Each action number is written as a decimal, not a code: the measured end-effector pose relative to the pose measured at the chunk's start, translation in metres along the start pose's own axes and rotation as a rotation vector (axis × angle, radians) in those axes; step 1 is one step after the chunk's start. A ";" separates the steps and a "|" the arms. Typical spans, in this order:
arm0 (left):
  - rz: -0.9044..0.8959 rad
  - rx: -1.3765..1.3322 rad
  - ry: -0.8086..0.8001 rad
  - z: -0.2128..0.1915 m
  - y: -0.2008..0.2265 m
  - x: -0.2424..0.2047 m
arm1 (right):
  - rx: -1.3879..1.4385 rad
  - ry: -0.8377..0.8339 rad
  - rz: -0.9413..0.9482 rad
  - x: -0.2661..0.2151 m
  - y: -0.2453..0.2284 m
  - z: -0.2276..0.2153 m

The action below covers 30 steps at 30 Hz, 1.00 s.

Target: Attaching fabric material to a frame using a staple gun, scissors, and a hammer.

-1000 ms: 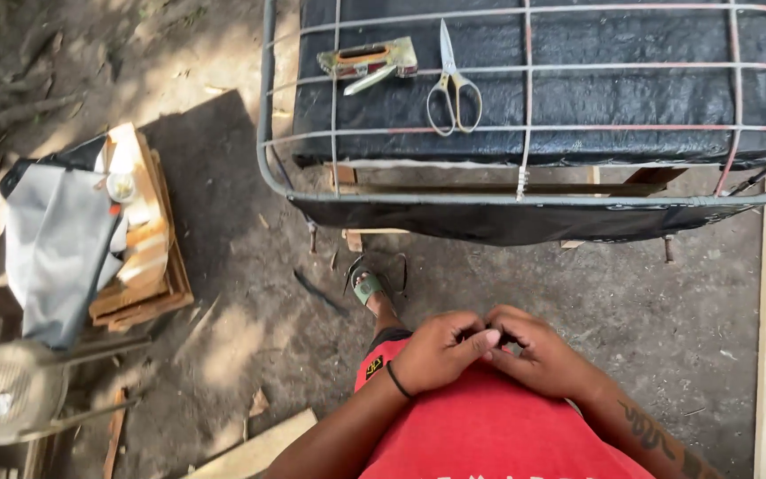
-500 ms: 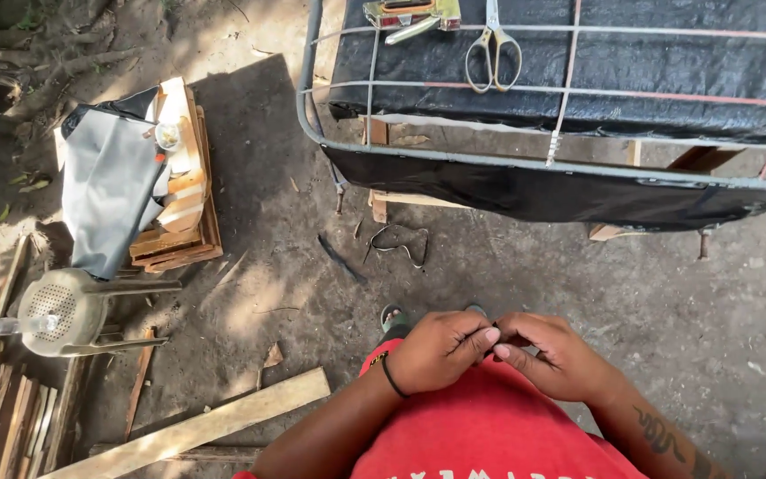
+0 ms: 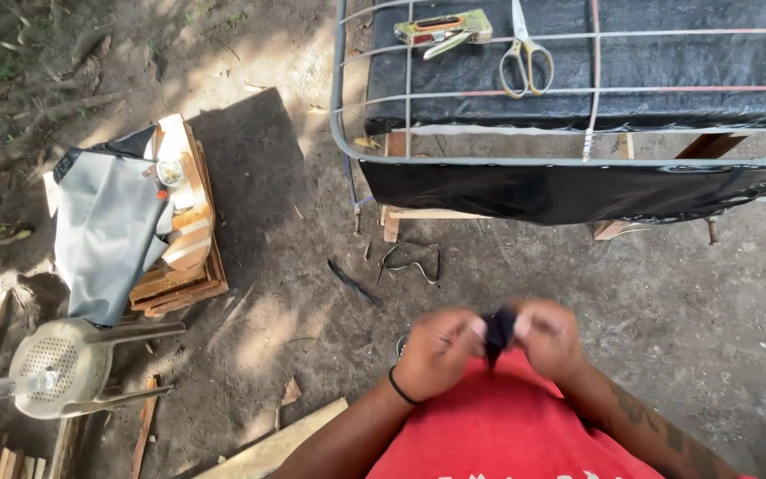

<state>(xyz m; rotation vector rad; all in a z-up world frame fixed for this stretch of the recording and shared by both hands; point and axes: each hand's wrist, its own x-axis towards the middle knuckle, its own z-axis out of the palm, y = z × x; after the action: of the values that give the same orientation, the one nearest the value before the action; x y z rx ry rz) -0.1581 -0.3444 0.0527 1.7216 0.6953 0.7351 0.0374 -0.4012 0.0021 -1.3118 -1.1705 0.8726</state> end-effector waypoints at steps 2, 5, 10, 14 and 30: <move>-0.071 -0.062 0.197 -0.015 -0.033 -0.022 | 0.156 0.332 0.317 0.007 0.016 0.010; 0.014 0.238 0.627 -0.075 -0.053 -0.024 | 0.617 0.734 0.304 0.056 -0.007 -0.007; 0.018 -0.807 0.629 -0.119 -0.075 -0.012 | 0.577 0.341 0.183 0.057 0.059 -0.042; -0.223 -0.755 0.097 -0.072 -0.046 0.036 | 0.264 -0.305 0.046 0.096 -0.019 0.010; -0.202 -0.660 0.706 0.012 -0.112 0.201 | 0.167 -0.724 0.537 0.227 0.142 -0.059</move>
<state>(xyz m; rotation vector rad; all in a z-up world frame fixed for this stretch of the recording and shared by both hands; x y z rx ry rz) -0.0310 -0.1720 -0.0315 0.7615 0.9441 1.2752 0.1672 -0.1823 -0.0999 -1.2180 -1.2507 1.9078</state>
